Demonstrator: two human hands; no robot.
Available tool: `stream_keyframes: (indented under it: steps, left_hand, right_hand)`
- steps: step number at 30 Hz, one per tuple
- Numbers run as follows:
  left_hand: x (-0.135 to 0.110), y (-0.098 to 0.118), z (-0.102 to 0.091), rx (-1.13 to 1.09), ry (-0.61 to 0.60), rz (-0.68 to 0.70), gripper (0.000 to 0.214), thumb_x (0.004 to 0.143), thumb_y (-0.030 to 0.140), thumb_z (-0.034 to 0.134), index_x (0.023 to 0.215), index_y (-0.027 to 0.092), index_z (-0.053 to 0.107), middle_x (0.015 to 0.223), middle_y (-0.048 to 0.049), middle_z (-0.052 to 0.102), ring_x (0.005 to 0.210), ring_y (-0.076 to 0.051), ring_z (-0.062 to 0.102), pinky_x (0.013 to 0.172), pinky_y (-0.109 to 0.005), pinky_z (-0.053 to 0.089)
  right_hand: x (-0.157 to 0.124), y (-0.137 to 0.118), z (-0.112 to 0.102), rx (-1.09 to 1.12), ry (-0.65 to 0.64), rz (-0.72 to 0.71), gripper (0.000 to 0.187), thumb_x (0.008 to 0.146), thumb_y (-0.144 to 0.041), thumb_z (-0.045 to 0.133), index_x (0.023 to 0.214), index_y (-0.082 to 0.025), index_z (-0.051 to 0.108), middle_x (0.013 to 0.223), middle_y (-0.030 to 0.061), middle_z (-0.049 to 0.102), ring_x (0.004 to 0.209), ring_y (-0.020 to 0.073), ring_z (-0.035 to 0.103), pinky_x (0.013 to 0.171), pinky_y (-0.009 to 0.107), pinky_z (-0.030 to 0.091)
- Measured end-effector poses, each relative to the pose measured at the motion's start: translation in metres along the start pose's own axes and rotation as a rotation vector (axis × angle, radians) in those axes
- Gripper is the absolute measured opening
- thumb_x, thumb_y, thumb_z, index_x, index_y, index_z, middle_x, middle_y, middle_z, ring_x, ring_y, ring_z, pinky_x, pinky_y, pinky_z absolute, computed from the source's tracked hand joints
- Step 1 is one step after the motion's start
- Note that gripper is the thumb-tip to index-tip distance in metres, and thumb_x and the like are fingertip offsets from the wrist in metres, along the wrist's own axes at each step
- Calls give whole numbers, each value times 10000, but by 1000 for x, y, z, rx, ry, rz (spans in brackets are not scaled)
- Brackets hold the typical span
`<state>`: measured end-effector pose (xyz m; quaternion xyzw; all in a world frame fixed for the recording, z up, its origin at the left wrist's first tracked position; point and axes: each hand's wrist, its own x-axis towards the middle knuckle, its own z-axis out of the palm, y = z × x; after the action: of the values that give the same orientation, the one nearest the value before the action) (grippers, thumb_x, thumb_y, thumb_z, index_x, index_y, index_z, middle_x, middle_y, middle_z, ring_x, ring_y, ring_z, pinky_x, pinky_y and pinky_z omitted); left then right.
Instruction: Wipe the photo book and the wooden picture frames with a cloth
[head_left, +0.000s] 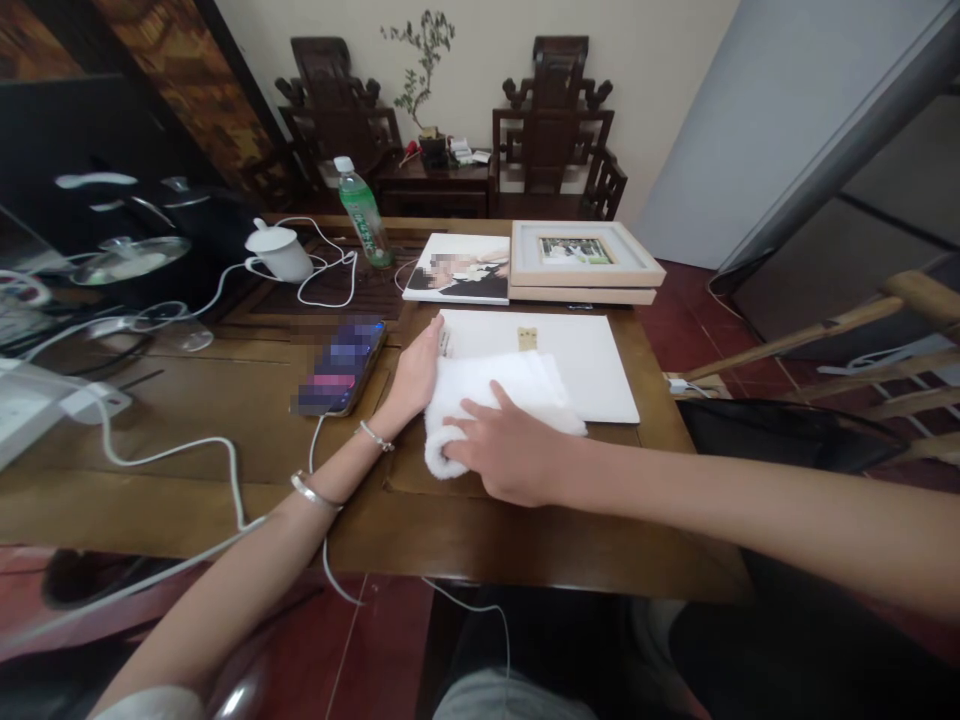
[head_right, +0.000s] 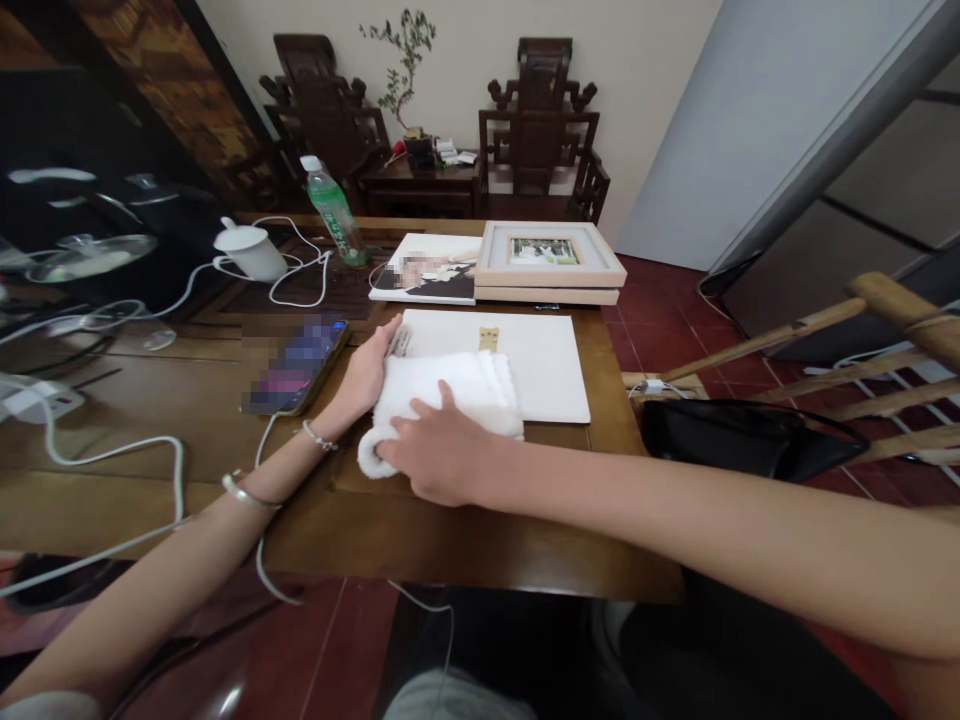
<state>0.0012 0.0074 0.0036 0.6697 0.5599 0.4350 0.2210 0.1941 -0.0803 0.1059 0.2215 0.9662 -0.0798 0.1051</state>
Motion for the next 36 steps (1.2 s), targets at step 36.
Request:
stream_keyframes:
  steps: [36]
  left_hand:
    - [-5,-5,-2,397,-243,261,495,1026,296,398,1431,82,587,1596,-202,531,1520,-325,470,1287,-535,360]
  right_hand:
    - [8,159,-65,186,59,574,664,705,-80,544,1348,-155,692,1417,143,677,1265,363,625,1011,434,501]
